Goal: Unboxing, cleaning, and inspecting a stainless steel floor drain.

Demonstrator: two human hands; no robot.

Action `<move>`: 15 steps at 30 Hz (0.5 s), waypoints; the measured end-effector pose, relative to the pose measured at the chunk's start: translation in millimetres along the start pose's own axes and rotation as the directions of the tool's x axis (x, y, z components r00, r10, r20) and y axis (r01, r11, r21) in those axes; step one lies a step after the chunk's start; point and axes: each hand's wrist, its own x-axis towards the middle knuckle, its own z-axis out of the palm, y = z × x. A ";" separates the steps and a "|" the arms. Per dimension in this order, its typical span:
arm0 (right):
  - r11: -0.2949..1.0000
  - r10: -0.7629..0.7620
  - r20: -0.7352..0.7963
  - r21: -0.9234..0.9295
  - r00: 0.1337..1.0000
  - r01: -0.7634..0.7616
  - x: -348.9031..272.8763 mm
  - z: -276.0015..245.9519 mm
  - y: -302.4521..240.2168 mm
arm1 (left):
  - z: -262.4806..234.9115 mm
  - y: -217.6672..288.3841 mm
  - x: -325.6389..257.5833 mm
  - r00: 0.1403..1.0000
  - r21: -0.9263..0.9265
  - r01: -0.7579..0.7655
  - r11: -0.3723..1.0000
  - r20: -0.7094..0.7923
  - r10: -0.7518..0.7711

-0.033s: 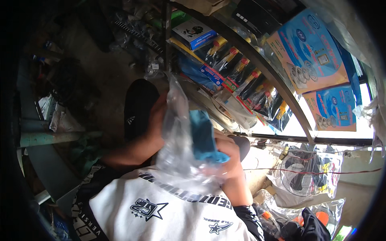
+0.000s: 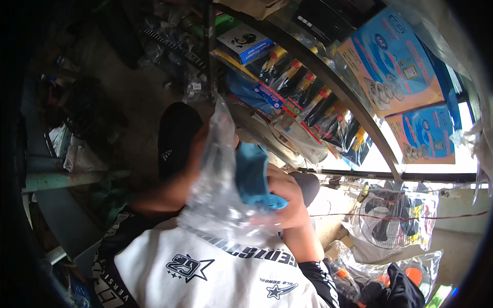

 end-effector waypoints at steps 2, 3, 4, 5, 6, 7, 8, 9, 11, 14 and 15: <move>0.996 -0.084 0.183 0.024 0.979 0.081 24.2 -0.5 -12.0 | -14.3 -20.3 12.6 0.990 -0.236 0.109 0.966 -0.067 -0.128; 0.997 -0.064 0.190 0.055 0.980 0.054 23.9 0.8 -12.5 | -14.6 -7.5 19.9 0.952 -0.506 0.285 0.814 0.250 -0.178; 0.995 -0.052 0.199 0.097 0.979 0.033 23.4 1.7 -13.7 | -18.6 2.6 27.0 0.838 -0.652 0.498 0.572 0.532 -0.121; 0.995 -0.062 0.212 0.089 0.975 0.044 24.4 -0.2 -16.5 | -20.5 -3.4 31.0 0.792 -0.694 0.552 0.463 0.610 -0.029; 0.995 -0.065 0.186 0.085 0.980 0.050 25.0 -1.8 -21.6 | -22.9 -9.0 33.1 0.773 -0.704 0.574 0.417 0.634 0.007; 1.000 0.020 0.168 0.001 0.986 -0.020 25.9 -3.3 -26.4 | -27.5 -13.3 34.9 0.759 -0.703 0.575 0.419 0.649 0.050; 0.992 0.105 0.144 -0.079 0.984 -0.094 26.5 -4.4 -29.6 | -32.8 -15.1 37.4 0.743 -0.703 0.574 0.419 0.662 0.094; 0.990 0.131 0.116 -0.072 0.985 -0.123 27.0 -5.0 -30.1 | -39.0 -14.4 40.3 0.712 -0.676 0.589 0.442 0.693 0.110; 0.988 0.068 0.082 -0.141 0.994 -0.056 23.1 -7.4 -23.0 | -40.0 -14.9 39.7 0.703 -0.665 0.614 0.426 0.706 0.089; 0.984 0.093 0.085 -0.160 0.992 -0.078 16.1 -4.9 -26.5 | -46.3 -20.5 37.1 0.672 -0.644 0.666 0.375 0.737 0.072; 0.980 0.139 0.094 -0.158 0.986 -0.123 14.5 -2.9 -29.1 | -48.3 -23.0 34.7 0.674 -0.651 0.675 0.347 0.735 0.068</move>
